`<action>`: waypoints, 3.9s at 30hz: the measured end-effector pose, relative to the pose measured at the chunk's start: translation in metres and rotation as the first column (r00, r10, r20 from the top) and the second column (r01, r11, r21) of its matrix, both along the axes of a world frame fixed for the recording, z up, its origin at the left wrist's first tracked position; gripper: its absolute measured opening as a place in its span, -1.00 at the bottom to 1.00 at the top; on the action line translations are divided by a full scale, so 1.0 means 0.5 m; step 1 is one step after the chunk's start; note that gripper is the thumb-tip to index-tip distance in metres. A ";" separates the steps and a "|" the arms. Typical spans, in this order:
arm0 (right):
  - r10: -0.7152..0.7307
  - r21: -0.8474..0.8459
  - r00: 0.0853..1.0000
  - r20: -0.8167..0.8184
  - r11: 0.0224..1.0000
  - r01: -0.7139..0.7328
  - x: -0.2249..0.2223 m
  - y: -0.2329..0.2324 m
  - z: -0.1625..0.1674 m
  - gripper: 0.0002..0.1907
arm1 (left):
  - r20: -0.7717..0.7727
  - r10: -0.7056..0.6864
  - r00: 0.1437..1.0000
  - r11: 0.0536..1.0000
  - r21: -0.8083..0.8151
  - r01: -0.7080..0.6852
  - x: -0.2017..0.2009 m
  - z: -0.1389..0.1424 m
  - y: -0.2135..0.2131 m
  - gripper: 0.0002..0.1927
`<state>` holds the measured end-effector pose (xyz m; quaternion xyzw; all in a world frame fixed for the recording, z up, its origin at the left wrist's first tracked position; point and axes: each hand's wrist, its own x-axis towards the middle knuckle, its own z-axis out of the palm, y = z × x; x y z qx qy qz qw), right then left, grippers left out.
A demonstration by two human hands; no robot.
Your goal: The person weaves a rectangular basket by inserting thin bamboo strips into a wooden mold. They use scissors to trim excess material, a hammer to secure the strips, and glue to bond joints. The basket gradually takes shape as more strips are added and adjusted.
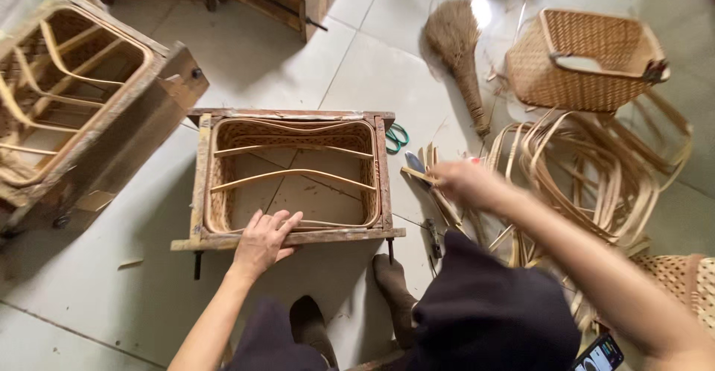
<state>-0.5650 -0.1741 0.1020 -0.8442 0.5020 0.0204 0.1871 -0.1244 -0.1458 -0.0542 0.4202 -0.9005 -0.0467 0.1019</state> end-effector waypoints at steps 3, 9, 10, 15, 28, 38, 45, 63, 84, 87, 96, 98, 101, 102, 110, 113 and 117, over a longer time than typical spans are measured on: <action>0.177 -0.115 0.974 0.143 0.980 -0.161 0.004 0.005 -0.176 -0.80 | 0.035 -0.035 0.999 0.994 0.109 0.031 -0.015 -0.026 -0.035 0.01; -0.435 0.297 0.837 0.331 0.890 0.345 -0.070 -0.018 -0.415 -0.79 | 0.004 -0.032 0.999 0.987 0.157 0.031 -0.015 -0.072 -0.051 0.06; -0.507 0.311 0.801 0.318 0.854 0.417 -0.083 -0.020 -0.442 -0.78 | -0.007 -0.034 0.999 0.984 0.173 0.034 -0.019 -0.080 -0.050 0.07; -0.732 0.216 0.546 0.408 0.659 0.721 -0.162 -0.010 -0.520 -0.80 | 0.031 0.059 0.998 0.967 0.248 -0.064 -0.091 -0.105 0.008 0.07; -0.529 -0.186 0.826 0.193 0.807 0.560 -0.157 -0.092 -0.595 -0.81 | -0.312 0.342 0.886 0.889 0.412 -0.198 -0.261 -0.048 0.030 -0.76; -0.546 -0.302 0.837 0.034 0.793 0.529 -0.139 -0.092 -0.615 -0.64 | -0.267 0.321 0.908 0.892 0.406 -0.196 -0.260 -0.040 0.025 -0.70; -0.676 -0.081 0.725 0.134 0.721 0.688 -0.161 -0.063 -0.604 -0.66 | -0.253 0.323 0.912 0.899 0.384 -0.212 -0.261 -0.047 0.032 -0.70; 0.016 0.497 1.000 -0.018 0.868 -0.004 -0.004 0.038 -0.230 -0.44 | -0.412 0.116 0.904 0.991 -0.012 -0.133 -0.254 -0.069 0.039 -0.80; 0.089 0.498 0.980 -0.178 0.867 0.012 0.033 0.044 -0.239 -0.45 | -0.458 0.119 0.881 0.990 0.118 -0.072 -0.248 -0.064 0.026 -0.72; 0.073 0.441 0.975 -0.211 0.897 0.028 0.032 0.066 -0.242 -0.40 | -0.453 0.113 0.884 0.991 0.112 -0.069 -0.247 -0.061 0.023 -0.69; 0.107 0.203 0.984 -0.143 0.976 -0.077 -0.006 0.122 -0.298 -0.21 | -0.424 0.077 0.902 0.996 0.080 -0.047 -0.243 -0.076 0.026 -0.66; 0.117 0.178 0.982 -0.145 0.980 -0.091 -0.004 0.124 -0.298 -0.17 | -0.423 0.062 0.904 0.997 0.071 -0.035 -0.241 -0.079 0.028 -0.66; 0.154 0.169 0.973 -0.172 0.978 -0.125 0.001 0.116 -0.282 -0.21 | -0.375 0.026 0.927 0.999 0.043 -0.011 -0.241 -0.086 0.032 -0.56; 0.190 0.215 0.957 -0.219 0.966 -0.142 0.002 0.111 -0.274 -0.26 | -0.338 0.013 0.941 1.000 0.028 -0.003 -0.242 -0.089 0.034 -0.47; -0.259 0.455 0.949 -0.179 0.834 0.313 -0.008 0.079 -0.234 -0.67 | -0.061 0.003 0.998 0.993 0.117 0.004 -0.246 -0.106 0.049 -0.16; -0.512 0.631 0.854 -0.097 0.632 0.450 0.010 0.070 -0.241 -0.58 | -0.061 0.001 0.998 0.994 0.110 0.005 -0.245 -0.103 0.051 -0.14; -0.623 0.667 0.781 -0.049 0.562 0.490 0.040 0.063 -0.236 -0.56 | -0.078 0.007 0.997 0.993 0.121 0.003 -0.243 -0.100 0.049 -0.16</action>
